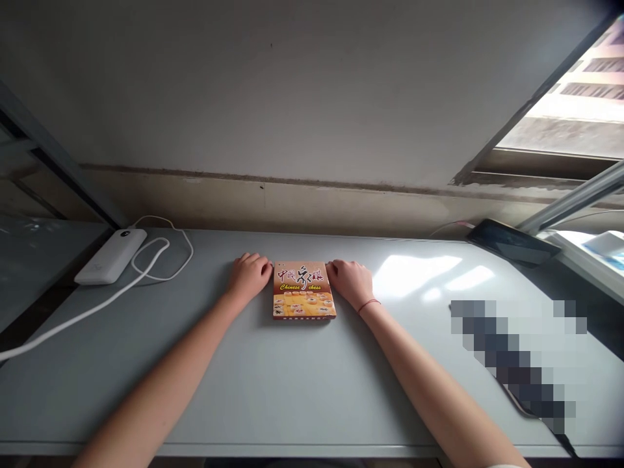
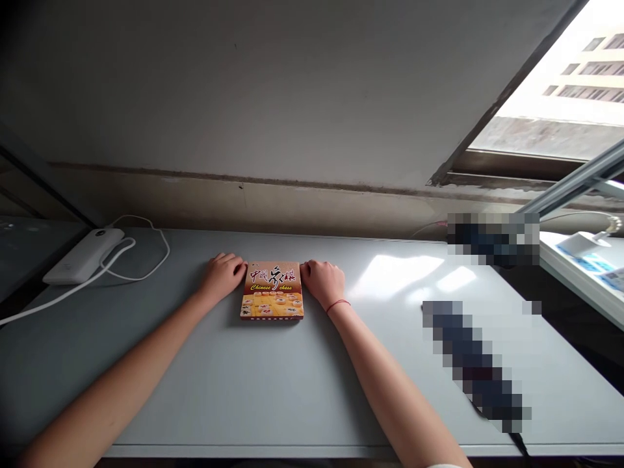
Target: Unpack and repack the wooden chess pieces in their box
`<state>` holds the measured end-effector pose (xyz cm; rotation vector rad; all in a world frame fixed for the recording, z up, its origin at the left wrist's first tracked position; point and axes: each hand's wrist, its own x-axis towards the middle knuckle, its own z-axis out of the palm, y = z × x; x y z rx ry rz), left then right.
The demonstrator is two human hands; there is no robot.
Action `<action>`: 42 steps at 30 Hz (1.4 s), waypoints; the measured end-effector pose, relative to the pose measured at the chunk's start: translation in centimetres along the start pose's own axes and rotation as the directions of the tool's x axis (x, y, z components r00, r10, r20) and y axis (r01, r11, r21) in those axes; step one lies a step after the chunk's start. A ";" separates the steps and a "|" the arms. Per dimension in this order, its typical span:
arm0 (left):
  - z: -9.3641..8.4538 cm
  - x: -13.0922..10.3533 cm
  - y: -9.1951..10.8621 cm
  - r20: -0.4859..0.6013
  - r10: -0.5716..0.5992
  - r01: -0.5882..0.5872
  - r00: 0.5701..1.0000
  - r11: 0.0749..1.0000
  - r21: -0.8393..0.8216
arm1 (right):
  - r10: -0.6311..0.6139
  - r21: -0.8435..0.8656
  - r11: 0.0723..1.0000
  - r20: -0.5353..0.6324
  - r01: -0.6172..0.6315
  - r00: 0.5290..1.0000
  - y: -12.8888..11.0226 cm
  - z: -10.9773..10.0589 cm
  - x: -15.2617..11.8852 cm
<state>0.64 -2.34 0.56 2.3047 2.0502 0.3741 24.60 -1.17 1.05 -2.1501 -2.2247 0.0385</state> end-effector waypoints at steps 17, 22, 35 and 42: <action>0.0 -0.5 -0.6 0.016 0.022 -0.022 1.000 1.000 -0.003 | -0.094 0.064 0.994 -0.008 0.094 0.996 1.0 0.2 -0.5; 0.0 -0.4 -0.7 0.026 0.037 -0.037 0.999 0.999 -0.005 | -0.102 0.056 0.993 0.000 0.102 0.995 1.0 0.3 -0.5; 0.1 -0.4 -0.9 -0.009 0.081 -0.082 0.997 0.996 -0.031 | -0.118 0.023 0.993 0.020 0.118 0.993 1.0 0.1 -0.3; 0.3 -0.6 -0.7 -0.025 0.090 -0.091 0.996 0.994 -0.065 | -0.119 0.059 0.991 0.029 0.117 0.993 1.1 0.2 -0.6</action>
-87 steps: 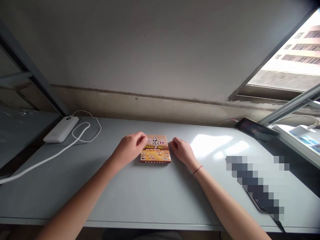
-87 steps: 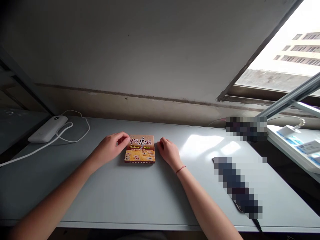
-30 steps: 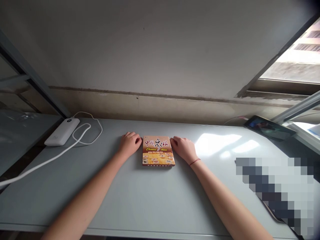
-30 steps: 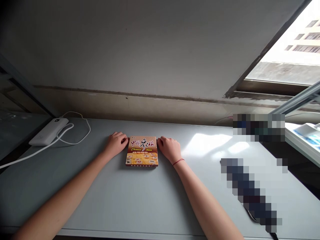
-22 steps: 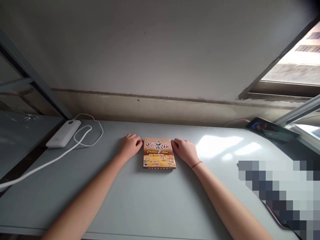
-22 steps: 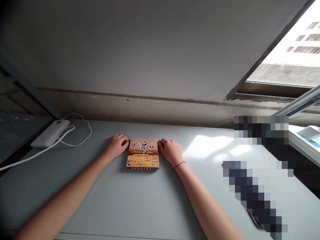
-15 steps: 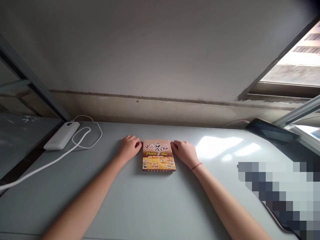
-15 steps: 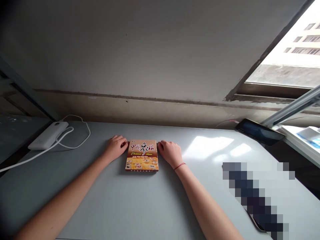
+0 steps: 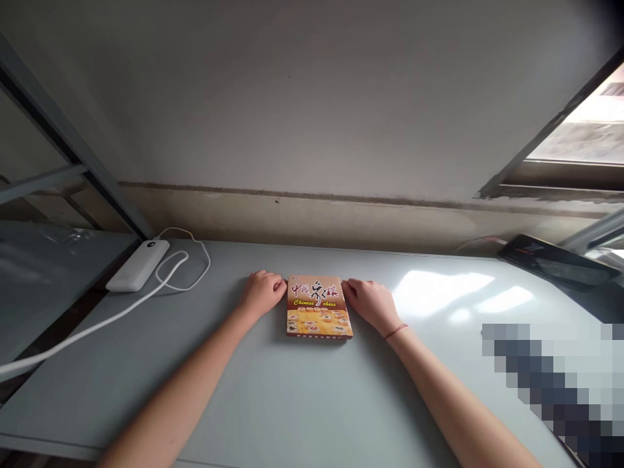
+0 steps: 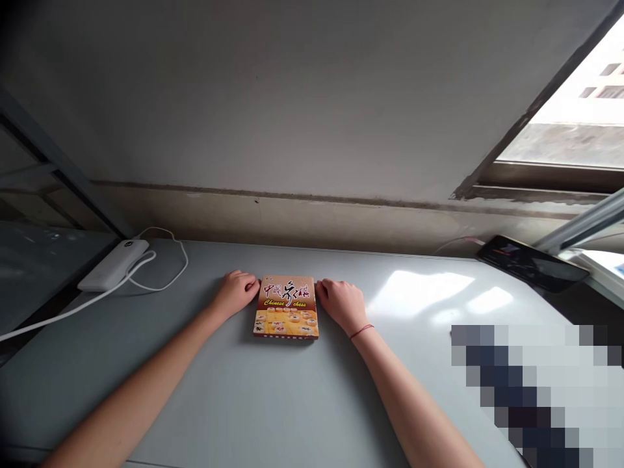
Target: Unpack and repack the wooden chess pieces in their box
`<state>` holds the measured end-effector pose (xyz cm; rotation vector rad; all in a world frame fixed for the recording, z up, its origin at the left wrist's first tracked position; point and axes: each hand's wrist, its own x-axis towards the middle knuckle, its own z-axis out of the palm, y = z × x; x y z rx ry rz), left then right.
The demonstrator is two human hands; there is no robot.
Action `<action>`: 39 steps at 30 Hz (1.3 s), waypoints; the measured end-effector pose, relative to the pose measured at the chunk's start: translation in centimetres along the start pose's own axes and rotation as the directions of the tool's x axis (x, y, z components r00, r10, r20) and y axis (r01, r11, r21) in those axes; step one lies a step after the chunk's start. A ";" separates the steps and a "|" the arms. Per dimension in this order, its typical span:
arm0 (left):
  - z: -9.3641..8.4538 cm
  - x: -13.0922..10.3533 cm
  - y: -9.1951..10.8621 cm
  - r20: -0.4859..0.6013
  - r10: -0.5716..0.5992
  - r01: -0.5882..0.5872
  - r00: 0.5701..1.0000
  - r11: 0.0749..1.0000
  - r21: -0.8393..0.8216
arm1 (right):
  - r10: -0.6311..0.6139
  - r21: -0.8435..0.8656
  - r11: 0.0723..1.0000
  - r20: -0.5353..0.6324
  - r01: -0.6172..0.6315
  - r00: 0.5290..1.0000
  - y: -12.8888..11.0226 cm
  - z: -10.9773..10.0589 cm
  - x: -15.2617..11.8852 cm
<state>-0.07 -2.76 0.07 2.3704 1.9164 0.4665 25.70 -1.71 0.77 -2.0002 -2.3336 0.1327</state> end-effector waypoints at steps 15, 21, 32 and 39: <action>-1.6 -4.2 6.5 0.050 0.307 -0.282 0.950 0.919 -0.276 | -0.005 0.708 0.691 -0.195 0.145 0.981 -1.5 -0.3 -1.6; -1.4 -4.5 6.8 -0.079 0.327 -0.336 0.942 0.911 -0.238 | -0.106 0.805 0.518 -0.275 0.289 0.956 -1.7 -0.7 -2.2; -5.8 -6.2 5.8 -0.292 -0.220 -0.008 0.931 0.786 -0.618 | -0.114 0.614 0.701 -0.406 0.363 0.907 -1.5 0.9 -1.2; -5.9 -9.5 1.2 -0.217 -0.492 0.270 0.843 0.735 -0.621 | 0.010 0.610 0.779 -0.249 0.148 0.968 -1.1 1.6 -0.8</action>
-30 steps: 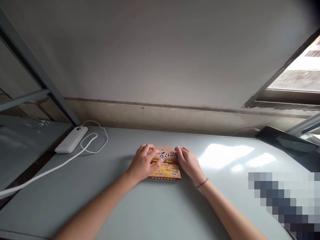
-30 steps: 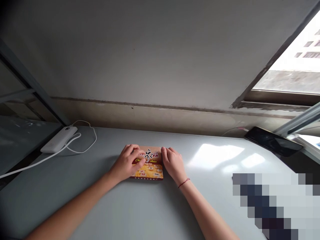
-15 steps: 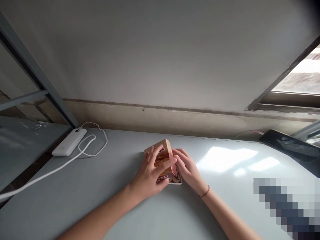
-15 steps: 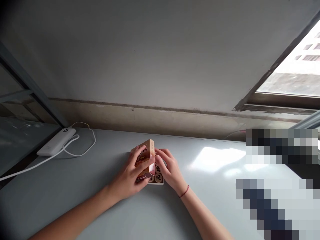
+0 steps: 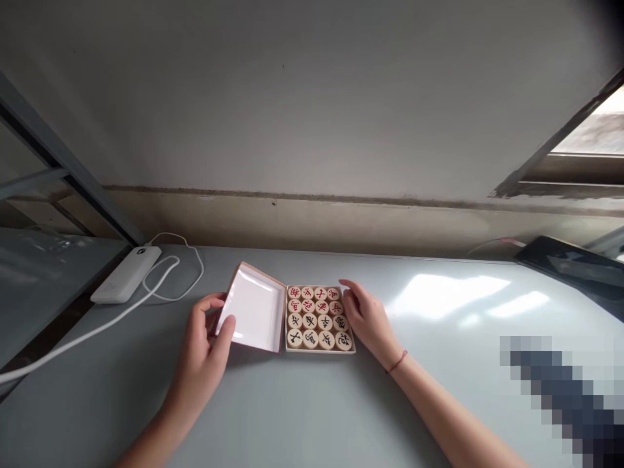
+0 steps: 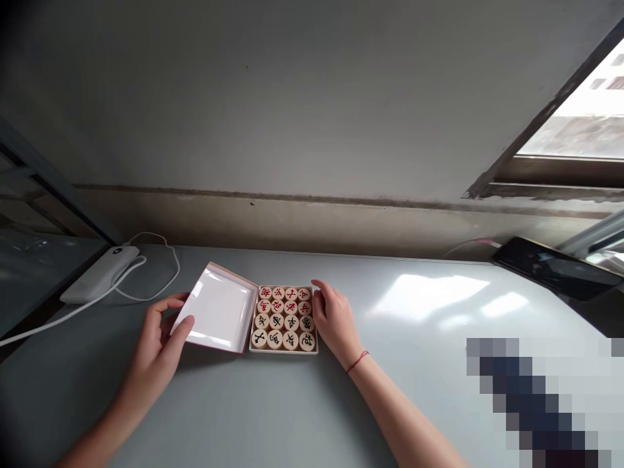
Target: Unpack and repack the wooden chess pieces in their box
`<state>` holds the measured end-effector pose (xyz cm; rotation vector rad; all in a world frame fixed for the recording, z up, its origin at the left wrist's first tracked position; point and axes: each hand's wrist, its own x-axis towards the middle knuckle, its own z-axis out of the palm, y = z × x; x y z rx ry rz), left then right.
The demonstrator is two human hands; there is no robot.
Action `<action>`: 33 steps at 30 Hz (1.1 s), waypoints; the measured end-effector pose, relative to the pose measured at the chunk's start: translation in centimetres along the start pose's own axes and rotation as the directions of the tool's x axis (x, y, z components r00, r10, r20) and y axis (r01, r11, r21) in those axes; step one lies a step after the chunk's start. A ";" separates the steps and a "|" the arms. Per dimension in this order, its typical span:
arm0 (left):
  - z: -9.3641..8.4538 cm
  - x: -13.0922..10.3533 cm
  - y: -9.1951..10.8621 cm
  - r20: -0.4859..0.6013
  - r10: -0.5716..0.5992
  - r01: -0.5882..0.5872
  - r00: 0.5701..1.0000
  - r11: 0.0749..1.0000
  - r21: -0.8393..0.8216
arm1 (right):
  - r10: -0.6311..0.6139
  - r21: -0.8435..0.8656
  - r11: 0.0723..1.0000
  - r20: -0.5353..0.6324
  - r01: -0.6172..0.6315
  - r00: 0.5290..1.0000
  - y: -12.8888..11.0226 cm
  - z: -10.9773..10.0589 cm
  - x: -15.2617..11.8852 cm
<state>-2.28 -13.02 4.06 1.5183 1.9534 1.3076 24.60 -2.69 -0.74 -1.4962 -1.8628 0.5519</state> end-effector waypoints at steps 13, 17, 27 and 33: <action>0.9 -1.4 -1.8 0.432 0.332 -0.522 0.838 0.719 0.460 | 0.021 -0.037 0.999 0.099 -0.017 0.995 -1.1 -0.7 -0.4; 0.1 -1.2 -1.7 0.448 0.303 -0.511 0.842 0.714 0.478 | 0.014 -0.032 0.999 0.166 -0.008 0.986 -1.6 -0.5 -0.6; 4.0 3.7 2.2 0.454 0.280 -0.511 0.846 0.669 0.540 | -0.027 0.001 1.000 0.185 0.027 0.982 -2.0 -0.4 -0.7; 6.5 4.6 2.5 0.434 0.204 -0.457 0.877 0.630 0.628 | -0.056 -0.045 0.997 0.164 0.064 0.985 -2.0 -0.4 -0.7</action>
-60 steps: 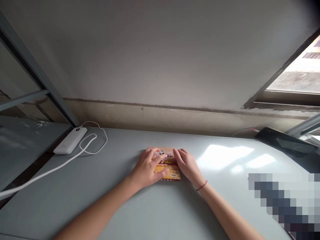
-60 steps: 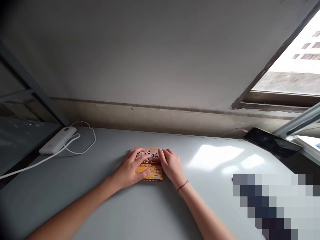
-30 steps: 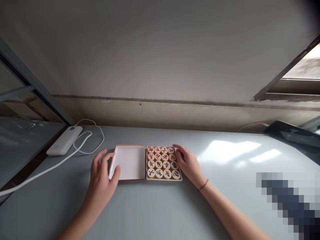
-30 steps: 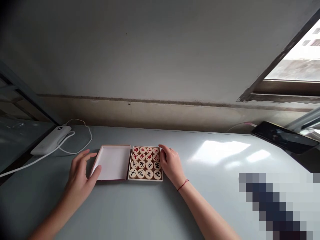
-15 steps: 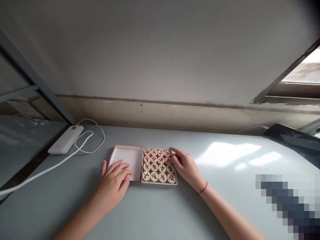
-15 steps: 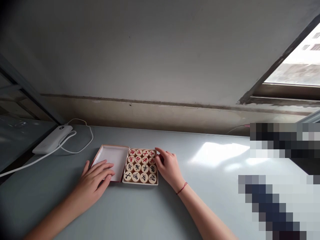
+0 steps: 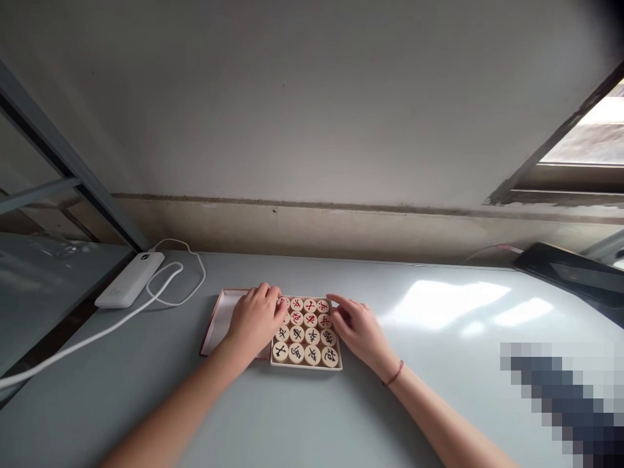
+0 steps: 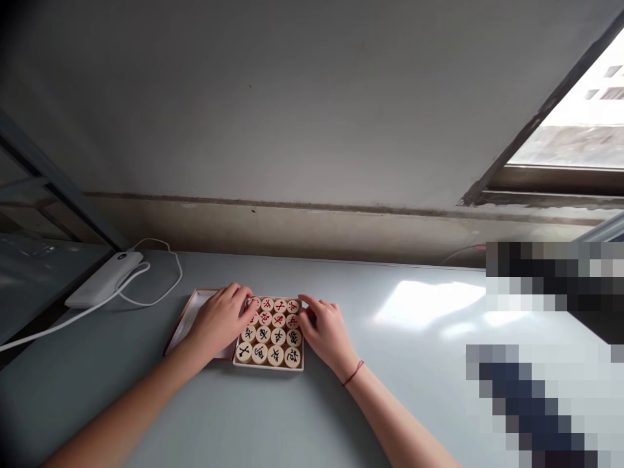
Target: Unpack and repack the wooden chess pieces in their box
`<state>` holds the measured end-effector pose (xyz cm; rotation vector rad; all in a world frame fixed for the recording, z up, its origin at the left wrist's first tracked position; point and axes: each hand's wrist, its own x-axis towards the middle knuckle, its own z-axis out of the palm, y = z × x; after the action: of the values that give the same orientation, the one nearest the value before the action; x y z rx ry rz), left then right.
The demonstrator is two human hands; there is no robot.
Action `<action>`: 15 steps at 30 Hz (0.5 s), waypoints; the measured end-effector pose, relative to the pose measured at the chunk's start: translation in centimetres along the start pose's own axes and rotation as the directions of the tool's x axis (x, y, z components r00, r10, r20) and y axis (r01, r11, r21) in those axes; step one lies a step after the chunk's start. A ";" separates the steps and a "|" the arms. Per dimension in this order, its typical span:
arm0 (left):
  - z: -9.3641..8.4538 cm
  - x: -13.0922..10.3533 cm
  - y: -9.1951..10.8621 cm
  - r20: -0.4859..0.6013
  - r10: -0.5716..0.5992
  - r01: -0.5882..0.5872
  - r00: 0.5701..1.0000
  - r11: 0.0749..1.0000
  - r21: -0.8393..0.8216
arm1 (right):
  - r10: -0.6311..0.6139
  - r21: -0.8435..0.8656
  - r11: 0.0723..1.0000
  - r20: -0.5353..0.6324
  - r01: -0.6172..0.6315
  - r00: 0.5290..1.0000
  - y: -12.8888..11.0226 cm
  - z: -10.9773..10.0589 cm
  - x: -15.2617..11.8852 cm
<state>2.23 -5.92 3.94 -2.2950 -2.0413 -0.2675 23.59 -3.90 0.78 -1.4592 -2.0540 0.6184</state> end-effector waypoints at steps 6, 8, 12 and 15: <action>0.3 -0.3 0.1 -0.056 0.025 -0.023 0.998 0.999 0.035 | -0.025 0.011 1.000 0.000 0.025 1.000 0.0 0.1 0.0; 0.2 -0.5 0.3 -0.070 0.029 -0.024 0.997 0.997 0.072 | -0.023 0.022 1.000 0.002 0.023 1.000 0.0 0.1 0.0; -0.1 -0.8 0.9 -0.106 0.035 -0.019 0.994 0.989 0.143 | -0.027 0.023 0.999 0.003 0.027 1.000 0.0 0.1 -0.1; -0.1 -0.9 1.2 -0.090 0.036 -0.021 0.995 0.987 0.162 | -0.039 0.012 0.999 -0.004 0.039 0.999 0.0 0.0 -0.2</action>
<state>3.31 -6.99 3.99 -2.1726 -1.9095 -0.1955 23.61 -4.05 0.70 -1.4085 -2.0675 0.6112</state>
